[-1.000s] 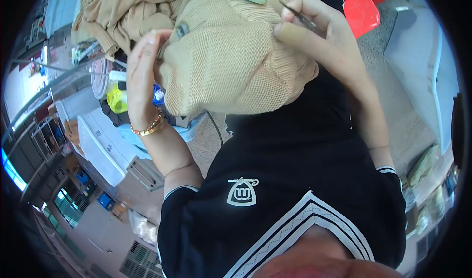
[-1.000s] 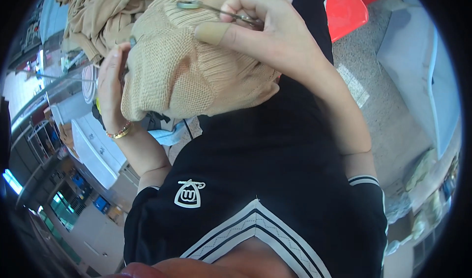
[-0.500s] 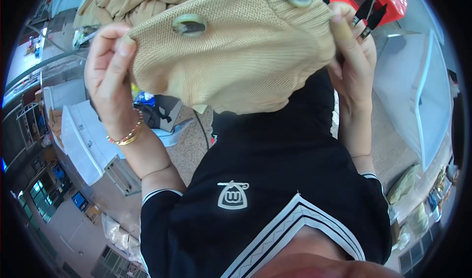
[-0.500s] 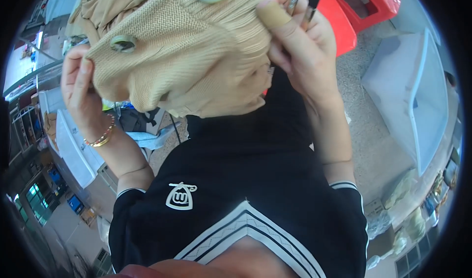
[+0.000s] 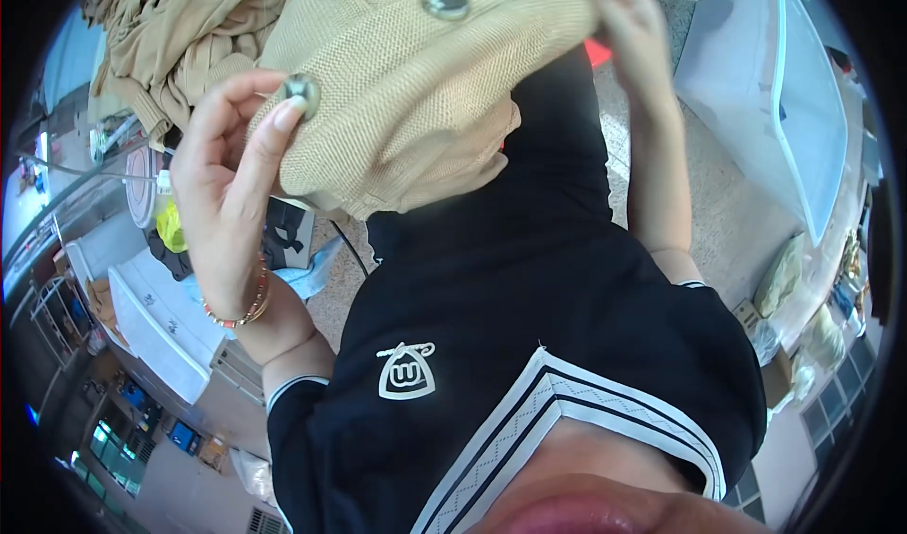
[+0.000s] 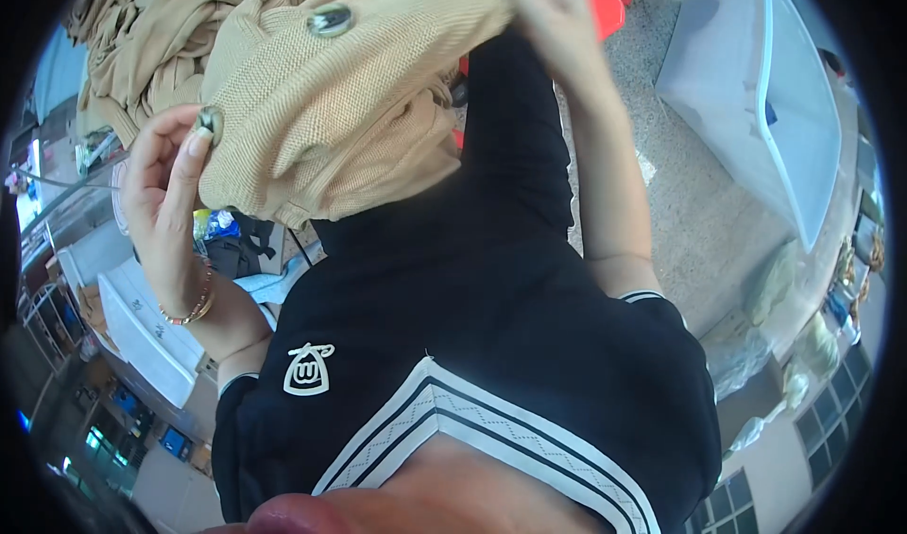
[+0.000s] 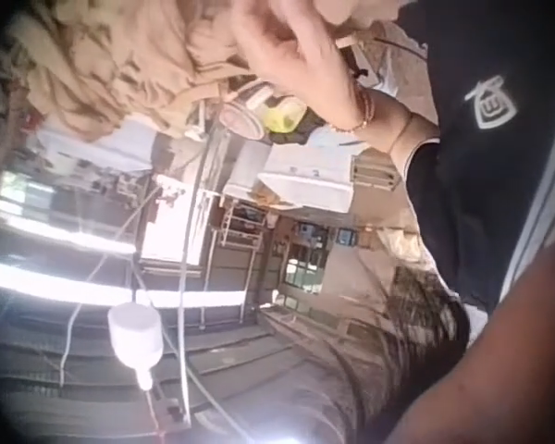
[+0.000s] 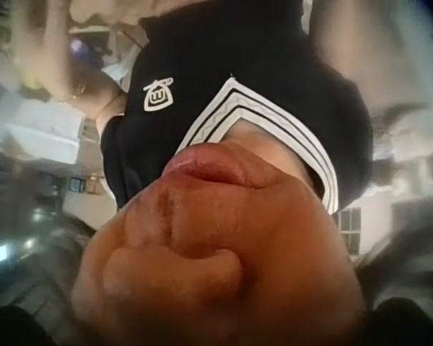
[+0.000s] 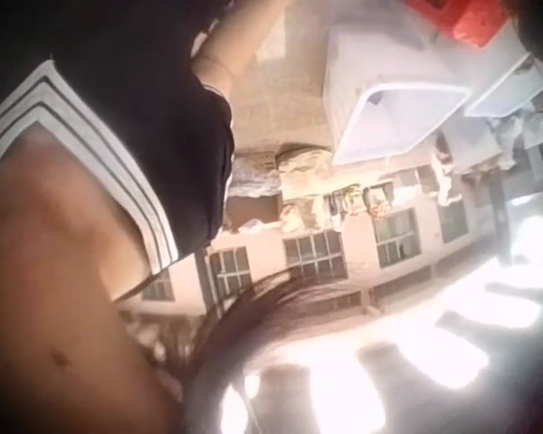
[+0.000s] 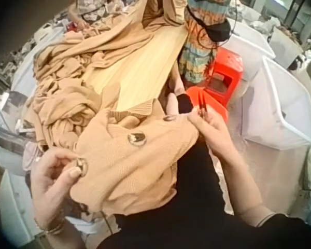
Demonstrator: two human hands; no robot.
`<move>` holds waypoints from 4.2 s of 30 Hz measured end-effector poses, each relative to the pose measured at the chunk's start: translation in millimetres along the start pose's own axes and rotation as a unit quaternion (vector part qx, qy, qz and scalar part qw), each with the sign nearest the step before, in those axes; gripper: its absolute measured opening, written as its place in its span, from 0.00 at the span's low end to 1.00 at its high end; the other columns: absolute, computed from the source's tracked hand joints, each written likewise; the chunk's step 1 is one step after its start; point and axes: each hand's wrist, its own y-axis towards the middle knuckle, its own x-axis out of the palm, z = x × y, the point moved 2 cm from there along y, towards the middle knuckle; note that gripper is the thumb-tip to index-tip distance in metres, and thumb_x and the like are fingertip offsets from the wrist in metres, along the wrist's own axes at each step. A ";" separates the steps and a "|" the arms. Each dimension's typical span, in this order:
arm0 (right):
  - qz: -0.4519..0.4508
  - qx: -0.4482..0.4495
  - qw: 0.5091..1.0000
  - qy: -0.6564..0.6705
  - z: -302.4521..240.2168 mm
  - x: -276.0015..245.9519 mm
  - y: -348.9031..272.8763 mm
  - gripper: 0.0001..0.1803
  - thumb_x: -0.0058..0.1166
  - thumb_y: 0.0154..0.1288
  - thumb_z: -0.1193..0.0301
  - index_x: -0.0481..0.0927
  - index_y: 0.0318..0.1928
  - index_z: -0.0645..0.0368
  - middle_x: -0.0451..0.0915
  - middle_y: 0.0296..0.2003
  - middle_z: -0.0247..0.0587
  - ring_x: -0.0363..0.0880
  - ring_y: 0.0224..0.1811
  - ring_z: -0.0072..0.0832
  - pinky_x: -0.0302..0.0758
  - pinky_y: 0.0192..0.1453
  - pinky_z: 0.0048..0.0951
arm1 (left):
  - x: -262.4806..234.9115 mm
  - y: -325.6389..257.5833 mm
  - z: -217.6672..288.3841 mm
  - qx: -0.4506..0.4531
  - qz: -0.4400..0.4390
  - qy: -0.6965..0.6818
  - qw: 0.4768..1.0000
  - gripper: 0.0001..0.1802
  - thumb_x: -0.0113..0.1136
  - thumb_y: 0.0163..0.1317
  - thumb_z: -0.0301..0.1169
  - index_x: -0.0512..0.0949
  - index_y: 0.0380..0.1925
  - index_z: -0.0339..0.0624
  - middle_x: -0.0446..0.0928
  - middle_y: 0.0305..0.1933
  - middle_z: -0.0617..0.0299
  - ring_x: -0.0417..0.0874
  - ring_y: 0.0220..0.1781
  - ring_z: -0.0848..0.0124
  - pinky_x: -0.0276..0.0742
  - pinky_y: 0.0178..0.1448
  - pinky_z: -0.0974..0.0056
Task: Trimming loose threads from finished knitted garments using thread snips.
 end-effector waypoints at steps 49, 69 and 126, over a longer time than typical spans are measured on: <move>-0.169 -0.386 0.903 0.082 -38.5 72.8 -17.9 0.23 0.56 0.72 0.71 0.71 0.63 0.68 0.79 0.47 0.40 0.75 0.49 0.22 0.72 0.53 0.24 | 36.0 79.0 20.1 0.101 -0.264 0.046 0.958 0.15 0.50 0.70 0.24 0.78 0.53 0.30 0.81 0.53 0.52 0.81 0.56 0.71 0.72 0.63 0.70; -0.062 -0.260 0.919 -0.291 -76.0 62.7 -43.3 0.24 0.68 0.59 0.68 0.80 0.56 0.60 0.78 0.31 0.39 0.78 0.31 0.33 0.76 0.32 0.30 | 42.5 76.1 8.5 0.049 -0.181 0.009 0.982 0.12 0.60 0.70 0.31 0.83 0.46 0.33 0.83 0.38 0.65 0.79 0.40 0.80 0.73 0.45 0.75; -0.044 -0.291 0.885 -0.360 -89.0 65.9 -35.1 0.21 0.69 0.56 0.74 0.82 0.51 0.63 0.76 0.28 0.40 0.74 0.25 0.31 0.70 0.28 0.29 | 32.0 63.0 7.3 0.152 -0.004 0.004 0.988 0.14 0.51 0.74 0.30 0.83 0.47 0.32 0.84 0.47 0.56 0.82 0.51 0.71 0.72 0.61 0.69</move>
